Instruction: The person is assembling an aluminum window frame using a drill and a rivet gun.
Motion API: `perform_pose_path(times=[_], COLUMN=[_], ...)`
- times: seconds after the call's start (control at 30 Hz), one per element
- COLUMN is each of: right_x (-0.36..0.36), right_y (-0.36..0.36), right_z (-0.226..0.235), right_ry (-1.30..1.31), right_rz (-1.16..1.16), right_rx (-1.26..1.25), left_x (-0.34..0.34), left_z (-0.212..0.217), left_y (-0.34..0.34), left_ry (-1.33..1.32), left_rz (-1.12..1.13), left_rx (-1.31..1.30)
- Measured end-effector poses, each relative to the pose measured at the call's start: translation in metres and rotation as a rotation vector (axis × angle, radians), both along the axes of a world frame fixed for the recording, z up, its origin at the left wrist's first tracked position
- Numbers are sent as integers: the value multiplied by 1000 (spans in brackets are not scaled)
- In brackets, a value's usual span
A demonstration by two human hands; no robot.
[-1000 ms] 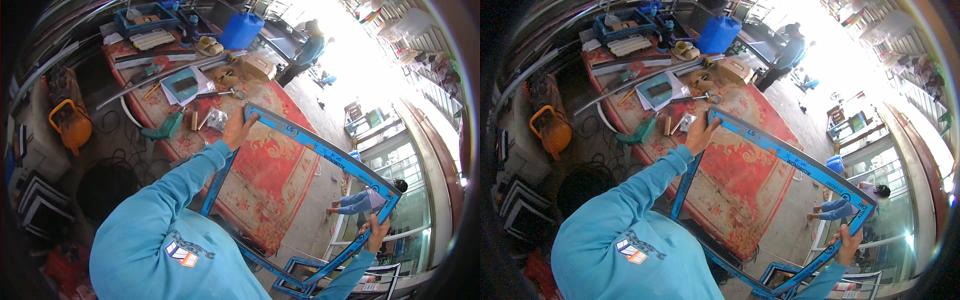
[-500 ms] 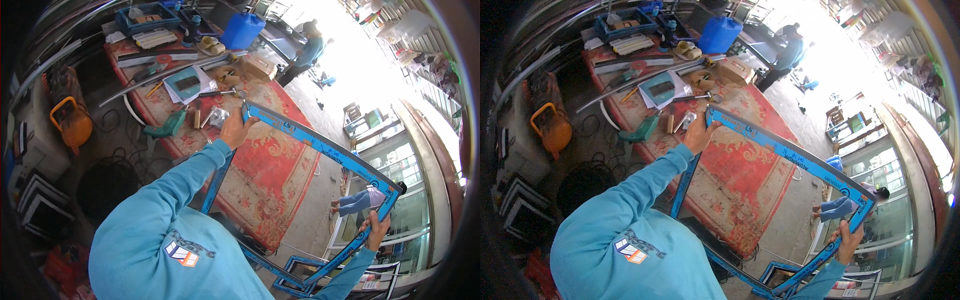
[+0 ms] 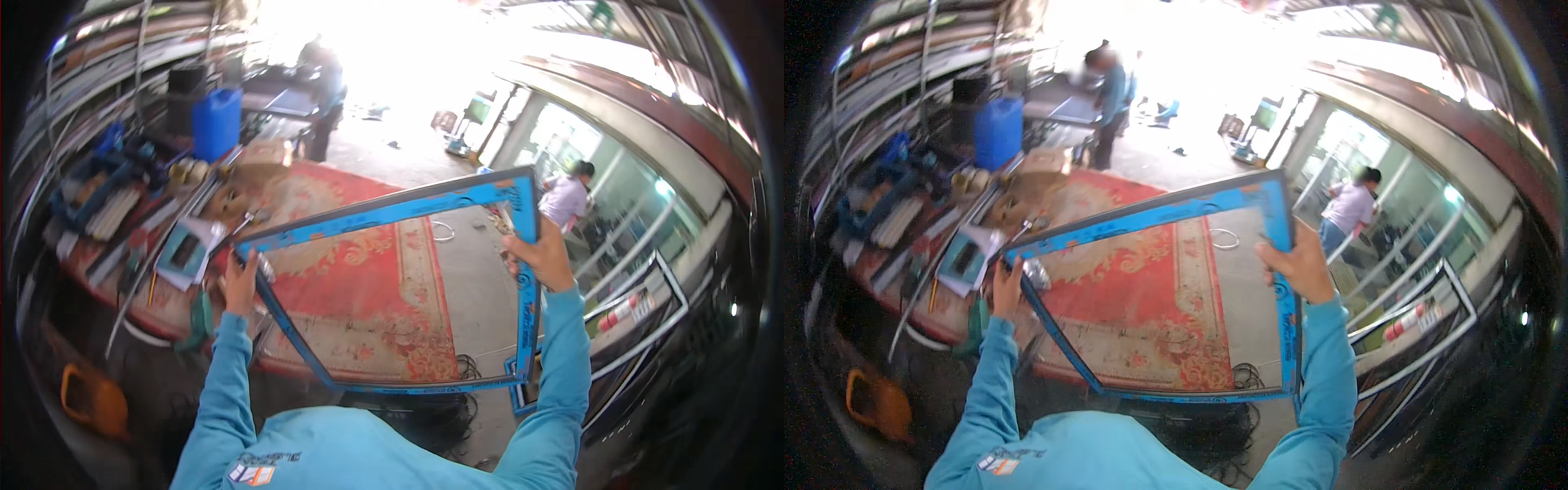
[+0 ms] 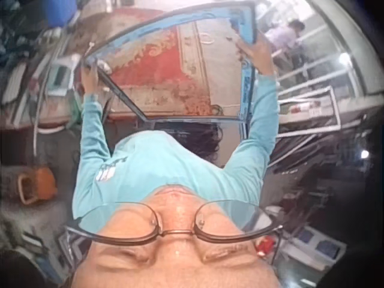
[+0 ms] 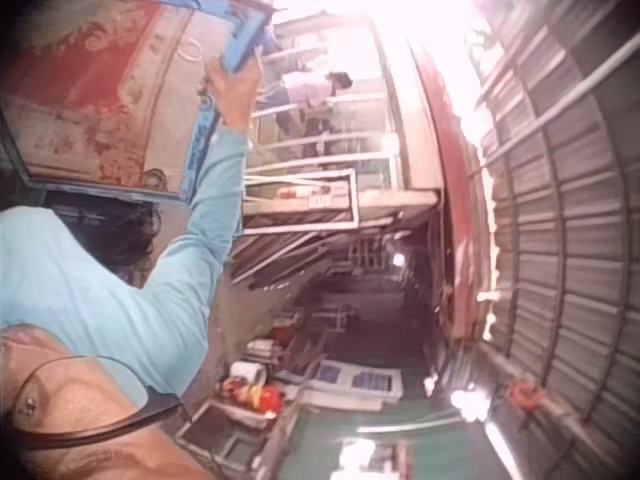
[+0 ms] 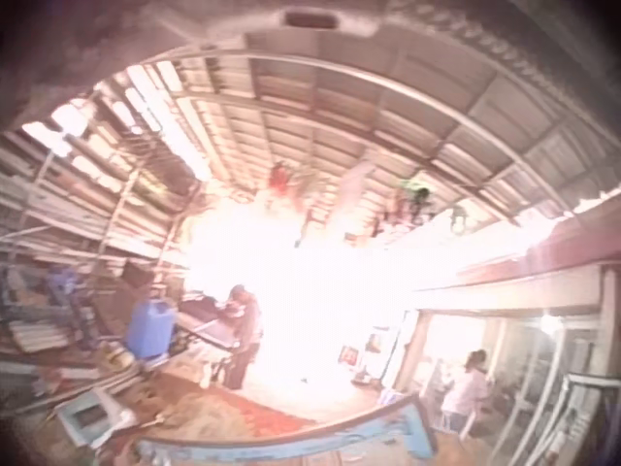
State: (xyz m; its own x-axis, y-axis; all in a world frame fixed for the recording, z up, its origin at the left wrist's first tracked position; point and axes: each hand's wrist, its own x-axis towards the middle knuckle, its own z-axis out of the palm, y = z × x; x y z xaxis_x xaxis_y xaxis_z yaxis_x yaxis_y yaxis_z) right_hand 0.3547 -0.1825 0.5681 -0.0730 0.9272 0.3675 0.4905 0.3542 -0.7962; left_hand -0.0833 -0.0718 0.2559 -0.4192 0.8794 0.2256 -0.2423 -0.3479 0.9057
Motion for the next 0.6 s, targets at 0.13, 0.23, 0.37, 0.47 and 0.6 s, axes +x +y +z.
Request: perform_pose_path(times=[0.13, 0.23, 0.37, 0.47, 0.6], right_x=[-10, -16, -23, -32, -45], right_y=[0, 1, 6, 8, 10], right_z=[13, 23, 35, 39, 36], right_ry=[49, 15, -26, -39, -104], right_rz=[62, 80, 106, 142, 120], right_rx=[28, 40, 77, 119, 130], left_x=[-4, 12, 51, 90, 139], left_z=[46, 113, 209, 263, 313], left_y=[0, -8, -24, -26, -18], left_ry=[911, 502, 682, 796, 797], left_rz=[738, 405, 122, -58, -301], left_rx=[13, 329, 619, 734, 849])
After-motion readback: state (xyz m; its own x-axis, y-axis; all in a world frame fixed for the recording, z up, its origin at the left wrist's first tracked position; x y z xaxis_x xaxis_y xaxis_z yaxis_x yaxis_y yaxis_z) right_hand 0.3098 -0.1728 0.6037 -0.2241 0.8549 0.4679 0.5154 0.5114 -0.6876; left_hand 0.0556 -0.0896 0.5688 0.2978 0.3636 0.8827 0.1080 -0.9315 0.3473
